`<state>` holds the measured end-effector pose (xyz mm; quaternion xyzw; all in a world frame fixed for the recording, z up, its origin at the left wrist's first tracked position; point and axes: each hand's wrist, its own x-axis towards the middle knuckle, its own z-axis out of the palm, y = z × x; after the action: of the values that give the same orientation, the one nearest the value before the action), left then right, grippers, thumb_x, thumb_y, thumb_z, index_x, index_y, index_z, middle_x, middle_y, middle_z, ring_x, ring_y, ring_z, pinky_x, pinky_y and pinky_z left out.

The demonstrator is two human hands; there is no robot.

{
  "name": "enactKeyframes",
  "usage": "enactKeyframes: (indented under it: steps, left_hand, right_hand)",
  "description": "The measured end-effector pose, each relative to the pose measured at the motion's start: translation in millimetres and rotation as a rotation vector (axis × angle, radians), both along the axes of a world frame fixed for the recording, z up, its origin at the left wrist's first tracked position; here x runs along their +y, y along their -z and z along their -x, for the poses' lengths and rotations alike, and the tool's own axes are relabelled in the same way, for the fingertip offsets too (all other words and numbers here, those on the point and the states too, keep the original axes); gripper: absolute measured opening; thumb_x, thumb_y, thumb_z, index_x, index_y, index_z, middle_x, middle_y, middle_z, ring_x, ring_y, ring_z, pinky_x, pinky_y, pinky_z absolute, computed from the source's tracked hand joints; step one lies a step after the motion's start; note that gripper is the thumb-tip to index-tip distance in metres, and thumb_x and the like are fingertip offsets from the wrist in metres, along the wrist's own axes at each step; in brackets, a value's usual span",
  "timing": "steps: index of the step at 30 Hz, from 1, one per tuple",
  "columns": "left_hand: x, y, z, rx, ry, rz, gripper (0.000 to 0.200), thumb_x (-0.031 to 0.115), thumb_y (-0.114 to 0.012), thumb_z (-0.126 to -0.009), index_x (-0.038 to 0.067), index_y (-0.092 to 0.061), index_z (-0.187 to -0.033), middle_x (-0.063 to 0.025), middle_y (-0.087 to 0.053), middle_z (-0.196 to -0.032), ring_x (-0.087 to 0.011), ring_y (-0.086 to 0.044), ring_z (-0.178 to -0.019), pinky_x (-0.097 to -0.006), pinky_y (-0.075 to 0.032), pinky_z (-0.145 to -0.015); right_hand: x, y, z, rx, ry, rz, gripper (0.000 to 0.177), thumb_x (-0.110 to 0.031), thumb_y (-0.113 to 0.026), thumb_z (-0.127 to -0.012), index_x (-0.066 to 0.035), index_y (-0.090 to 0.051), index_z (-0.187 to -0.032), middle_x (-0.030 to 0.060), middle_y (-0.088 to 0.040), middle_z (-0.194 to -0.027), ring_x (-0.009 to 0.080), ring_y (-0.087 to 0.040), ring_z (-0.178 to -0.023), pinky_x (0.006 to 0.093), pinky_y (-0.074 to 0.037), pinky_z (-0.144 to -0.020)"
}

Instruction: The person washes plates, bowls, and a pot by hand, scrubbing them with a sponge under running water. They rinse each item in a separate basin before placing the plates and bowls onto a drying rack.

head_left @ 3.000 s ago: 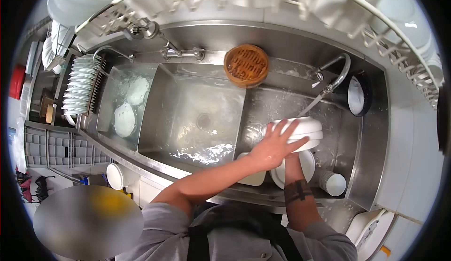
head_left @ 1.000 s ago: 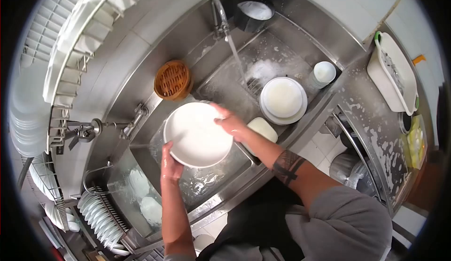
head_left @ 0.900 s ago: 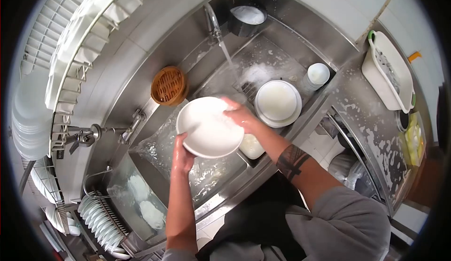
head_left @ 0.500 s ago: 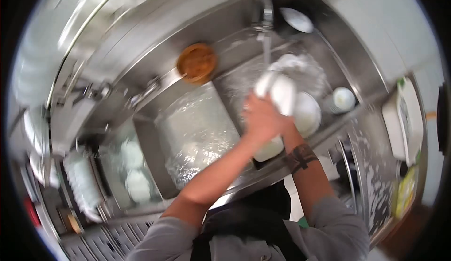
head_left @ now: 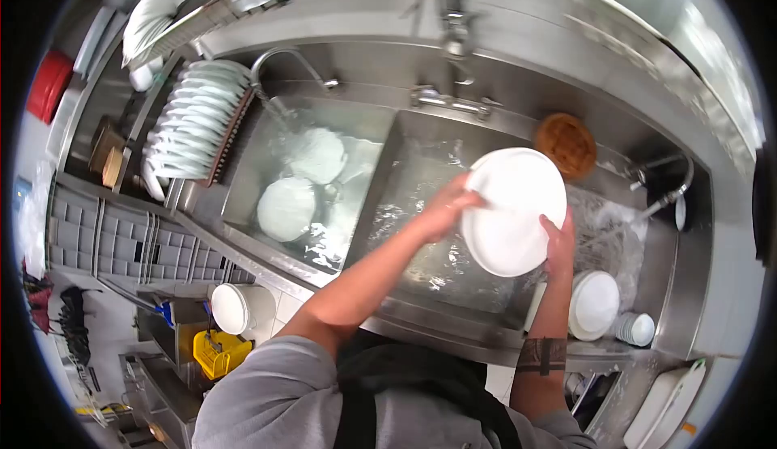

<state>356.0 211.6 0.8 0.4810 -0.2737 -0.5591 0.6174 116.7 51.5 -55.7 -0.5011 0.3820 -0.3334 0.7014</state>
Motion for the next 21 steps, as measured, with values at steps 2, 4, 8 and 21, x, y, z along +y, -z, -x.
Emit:
enactKeyframes:
  steps: [2,4,8,21]
  left_hand:
    - [60,10,-68,0.328,-0.198,-0.011,0.068,0.019,-0.062,-0.085,0.002,-0.046,-0.149,-0.0185,-0.061,-0.134,-0.0322,-0.063,-0.124,-0.0461,-0.053,-0.107]
    - [121,49,-142,0.542,-0.292,-0.091,0.050,0.019,-0.065,-0.088,-0.007,-0.059,-0.130,-0.0199,-0.070,-0.114,-0.0365,-0.072,-0.106,-0.0515,-0.058,-0.100]
    - [219,113,-258,0.692,-0.385,-0.120,0.048,0.032,-0.069,-0.095,-0.006,-0.063,-0.124,-0.0200,-0.071,-0.113,-0.0346,-0.073,-0.101,-0.0524,-0.061,-0.095]
    - [428,409,-469,-1.348,0.376,-0.749,0.064,0.058,-0.054,-0.102,0.010,-0.062,-0.144,-0.0109,-0.065,-0.141,-0.0276,-0.063,-0.128,-0.0457,-0.046,-0.113]
  right_hand:
    - [41,-30,-70,0.106,-0.163,0.125,0.079,0.000,-0.065,-0.083,-0.002,-0.039,-0.158,0.0183,-0.057,-0.144,0.0290,-0.058,-0.128,0.0406,-0.047,-0.110]
    - [99,-53,-147,0.518,-0.258,0.625,0.080,-0.002,-0.061,-0.085,-0.003,-0.034,-0.160,0.0313,-0.044,-0.153,0.0420,-0.052,-0.137,0.0466,-0.045,-0.113]
    - [232,-88,-310,0.827,-0.365,0.656,0.078,-0.004,-0.054,-0.087,0.000,-0.031,-0.161,0.0376,-0.040,-0.152,0.0528,-0.047,-0.139,0.0487,-0.042,-0.116]
    - [407,157,-520,0.892,-0.519,0.418,0.076,-0.009,-0.058,-0.086,0.010,-0.027,-0.152,0.0357,-0.047,-0.134,0.0512,-0.053,-0.120,0.0543,-0.046,-0.106]
